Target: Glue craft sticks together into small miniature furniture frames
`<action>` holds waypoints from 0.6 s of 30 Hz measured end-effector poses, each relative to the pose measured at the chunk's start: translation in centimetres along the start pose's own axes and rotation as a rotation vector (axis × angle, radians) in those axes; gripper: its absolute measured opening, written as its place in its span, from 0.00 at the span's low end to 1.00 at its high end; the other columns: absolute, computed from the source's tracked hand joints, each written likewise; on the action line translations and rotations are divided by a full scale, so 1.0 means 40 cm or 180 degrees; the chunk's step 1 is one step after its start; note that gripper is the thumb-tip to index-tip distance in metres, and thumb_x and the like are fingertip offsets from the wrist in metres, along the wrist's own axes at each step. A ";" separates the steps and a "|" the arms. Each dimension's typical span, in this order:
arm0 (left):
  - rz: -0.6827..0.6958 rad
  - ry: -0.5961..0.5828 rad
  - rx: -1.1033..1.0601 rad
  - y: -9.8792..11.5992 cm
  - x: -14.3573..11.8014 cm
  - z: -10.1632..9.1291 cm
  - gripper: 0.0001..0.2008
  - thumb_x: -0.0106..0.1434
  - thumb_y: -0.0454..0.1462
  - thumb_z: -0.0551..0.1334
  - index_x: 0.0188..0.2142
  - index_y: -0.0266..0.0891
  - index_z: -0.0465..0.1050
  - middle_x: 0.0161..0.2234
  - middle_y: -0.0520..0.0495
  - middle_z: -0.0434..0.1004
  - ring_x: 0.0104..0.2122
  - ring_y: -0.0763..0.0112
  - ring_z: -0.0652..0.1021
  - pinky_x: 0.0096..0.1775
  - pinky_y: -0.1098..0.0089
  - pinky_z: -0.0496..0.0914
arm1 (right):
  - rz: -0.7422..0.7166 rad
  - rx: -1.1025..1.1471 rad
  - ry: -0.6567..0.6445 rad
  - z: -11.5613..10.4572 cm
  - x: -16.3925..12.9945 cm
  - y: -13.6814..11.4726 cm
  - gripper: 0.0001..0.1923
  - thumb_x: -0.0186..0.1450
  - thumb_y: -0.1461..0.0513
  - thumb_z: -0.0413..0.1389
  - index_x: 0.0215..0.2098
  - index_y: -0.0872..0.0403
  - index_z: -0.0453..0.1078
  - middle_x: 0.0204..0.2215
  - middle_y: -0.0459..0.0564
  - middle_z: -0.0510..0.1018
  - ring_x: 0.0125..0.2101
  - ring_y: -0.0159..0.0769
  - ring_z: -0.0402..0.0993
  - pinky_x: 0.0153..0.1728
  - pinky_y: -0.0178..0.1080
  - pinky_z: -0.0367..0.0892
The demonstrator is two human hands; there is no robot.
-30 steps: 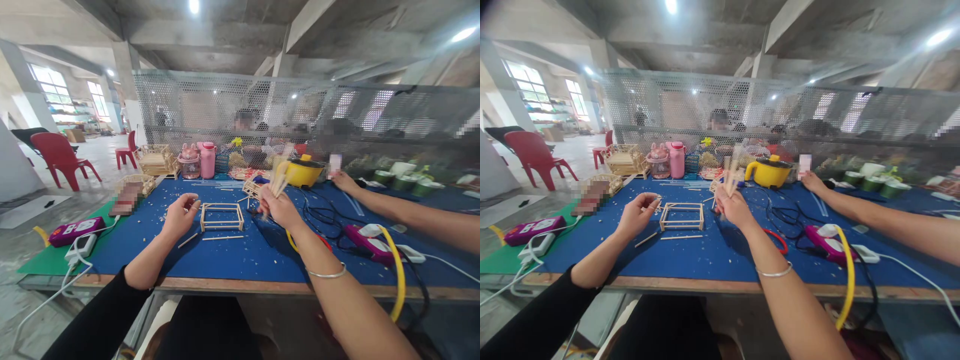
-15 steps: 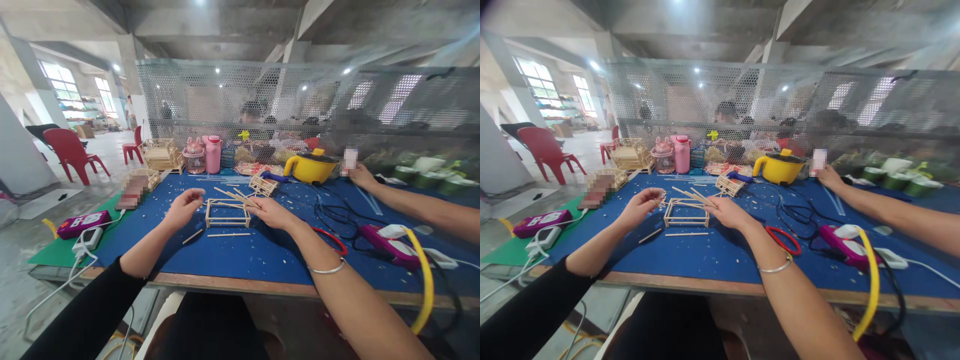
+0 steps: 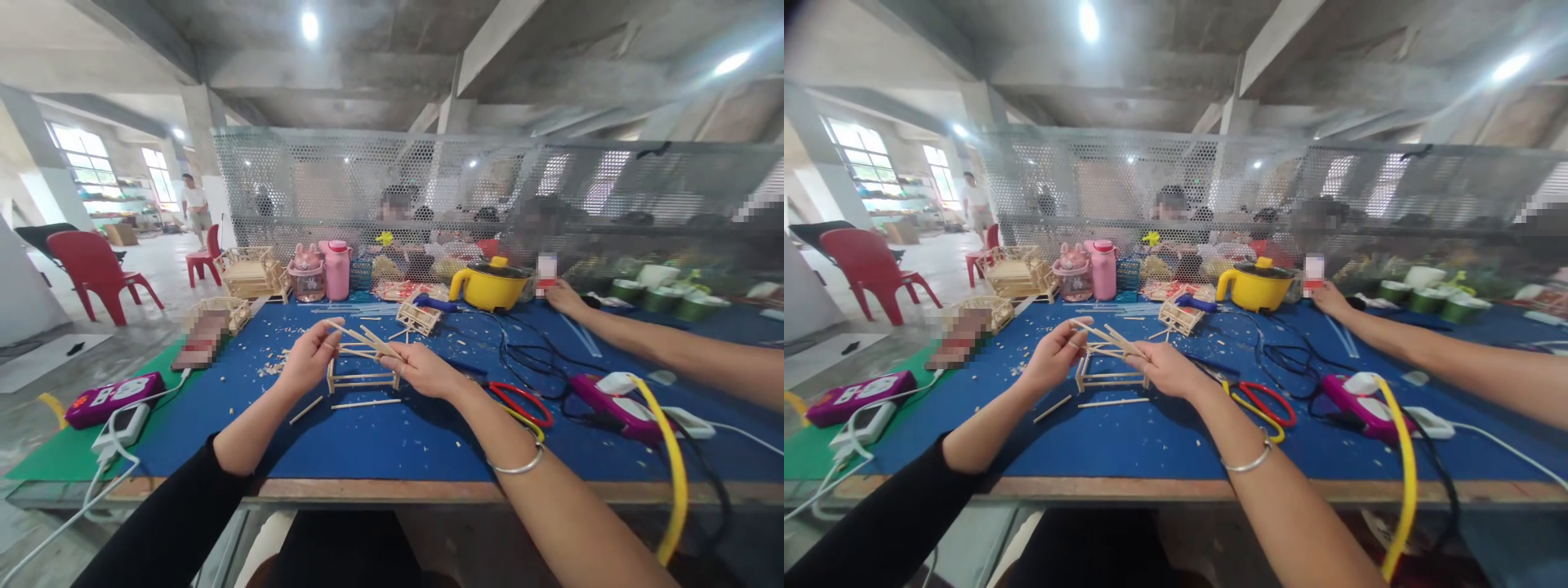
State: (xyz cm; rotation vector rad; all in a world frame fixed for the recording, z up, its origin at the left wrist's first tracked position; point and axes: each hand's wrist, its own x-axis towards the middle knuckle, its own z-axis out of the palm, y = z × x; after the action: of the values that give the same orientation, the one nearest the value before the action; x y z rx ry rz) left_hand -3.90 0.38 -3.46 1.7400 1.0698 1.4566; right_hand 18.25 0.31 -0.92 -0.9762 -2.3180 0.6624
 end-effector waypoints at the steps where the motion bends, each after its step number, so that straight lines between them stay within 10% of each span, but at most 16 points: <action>1: -0.0068 0.0114 -0.0270 0.005 0.002 0.002 0.22 0.61 0.48 0.56 0.51 0.39 0.64 0.22 0.55 0.67 0.20 0.77 0.67 0.23 0.75 0.61 | 0.0070 0.0122 0.0051 0.003 -0.001 -0.006 0.17 0.64 0.50 0.49 0.38 0.53 0.71 0.27 0.44 0.73 0.28 0.32 0.66 0.29 0.33 0.60; 4: -0.0137 0.0237 -0.0906 0.044 0.002 0.025 0.28 0.58 0.50 0.58 0.54 0.39 0.60 0.32 0.49 0.74 0.28 0.74 0.74 0.29 0.74 0.68 | 0.0296 0.0830 0.0102 0.021 0.001 -0.035 0.19 0.61 0.47 0.50 0.33 0.54 0.66 0.20 0.40 0.64 0.20 0.27 0.58 0.21 0.31 0.54; 10: -0.0773 -0.1009 -0.1532 0.093 -0.005 0.087 0.19 0.56 0.49 0.62 0.39 0.36 0.71 0.39 0.40 0.78 0.39 0.61 0.78 0.37 0.67 0.72 | 0.0852 0.1980 -0.0729 0.081 0.006 -0.073 0.23 0.59 0.42 0.50 0.26 0.52 0.56 0.15 0.37 0.57 0.13 0.24 0.50 0.15 0.31 0.49; 18: -0.0715 0.0423 -0.3070 0.096 0.030 -0.017 0.09 0.61 0.39 0.61 0.40 0.38 0.70 0.37 0.46 0.80 0.39 0.67 0.79 0.44 0.65 0.73 | 0.0639 0.1149 0.0876 0.035 -0.079 -0.066 0.19 0.61 0.47 0.52 0.38 0.53 0.67 0.27 0.44 0.71 0.27 0.30 0.65 0.30 0.34 0.62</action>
State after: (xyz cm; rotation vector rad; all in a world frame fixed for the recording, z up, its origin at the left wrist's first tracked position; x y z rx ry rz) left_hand -3.77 -0.44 0.55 0.8209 0.4415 1.5695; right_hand 17.95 -4.03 -1.24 -1.0588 -1.7989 0.9254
